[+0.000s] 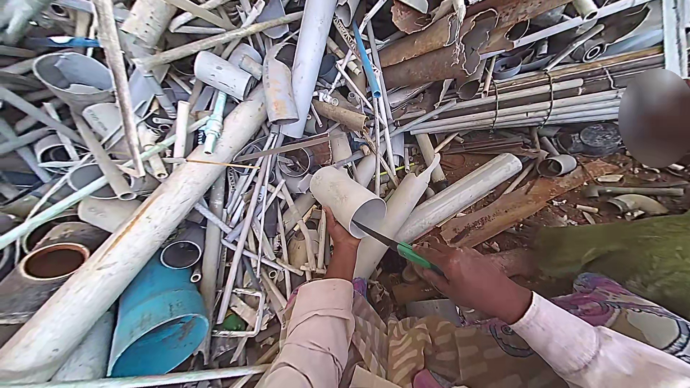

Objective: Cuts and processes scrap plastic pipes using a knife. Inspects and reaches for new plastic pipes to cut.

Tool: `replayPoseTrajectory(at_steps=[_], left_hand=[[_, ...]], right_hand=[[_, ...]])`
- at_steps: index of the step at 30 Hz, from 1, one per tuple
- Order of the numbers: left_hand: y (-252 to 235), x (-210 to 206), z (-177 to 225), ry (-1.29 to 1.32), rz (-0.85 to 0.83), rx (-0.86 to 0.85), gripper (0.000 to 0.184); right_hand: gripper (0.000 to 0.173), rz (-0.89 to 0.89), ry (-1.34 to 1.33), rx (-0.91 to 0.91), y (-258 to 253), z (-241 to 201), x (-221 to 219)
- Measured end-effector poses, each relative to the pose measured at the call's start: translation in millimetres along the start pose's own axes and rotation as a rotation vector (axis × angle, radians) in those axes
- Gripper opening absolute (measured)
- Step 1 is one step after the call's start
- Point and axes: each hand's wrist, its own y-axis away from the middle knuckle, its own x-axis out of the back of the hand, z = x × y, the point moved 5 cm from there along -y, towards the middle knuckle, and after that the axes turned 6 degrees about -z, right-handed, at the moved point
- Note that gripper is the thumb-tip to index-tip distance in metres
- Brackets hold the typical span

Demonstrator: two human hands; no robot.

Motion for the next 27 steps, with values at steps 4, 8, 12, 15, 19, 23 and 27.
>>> replayPoseTrajectory(at_steps=[4, 8, 12, 15, 19, 23, 27], left_hand=[[-1, 3, -2, 0.043, 0.08, 0.043, 0.067], [-2, 3, -4, 0.01, 0.064, 0.034, 0.063], [-1, 3, 1, -0.066, 0.082, 0.008, 0.055], [-2, 3, 7, -0.141, 0.137, -0.048, 0.044], [-3, 11, 14, -0.278, 0.261, -0.129, 0.051], [-3, 29, 17, -0.399, 0.35, -0.271, 0.088], [1, 31, 15, -0.582, 0.333, -0.411, 0.104]], right_hand=[[0.043, 0.181, 0.152, -0.085, -6, 3, 6], [0.047, -0.031, 0.054, -0.158, -15, -3, 6], [0.043, -0.009, -0.076, -0.105, -21, 14, 9], [0.04, 0.093, -0.058, -0.141, -23, 32, 24], [0.035, 0.179, -0.038, -0.23, -20, 46, 31], [0.021, 0.101, -0.006, -0.358, -18, 53, 32], [0.019, 0.125, 0.001, -0.41, -15, 60, 38]])
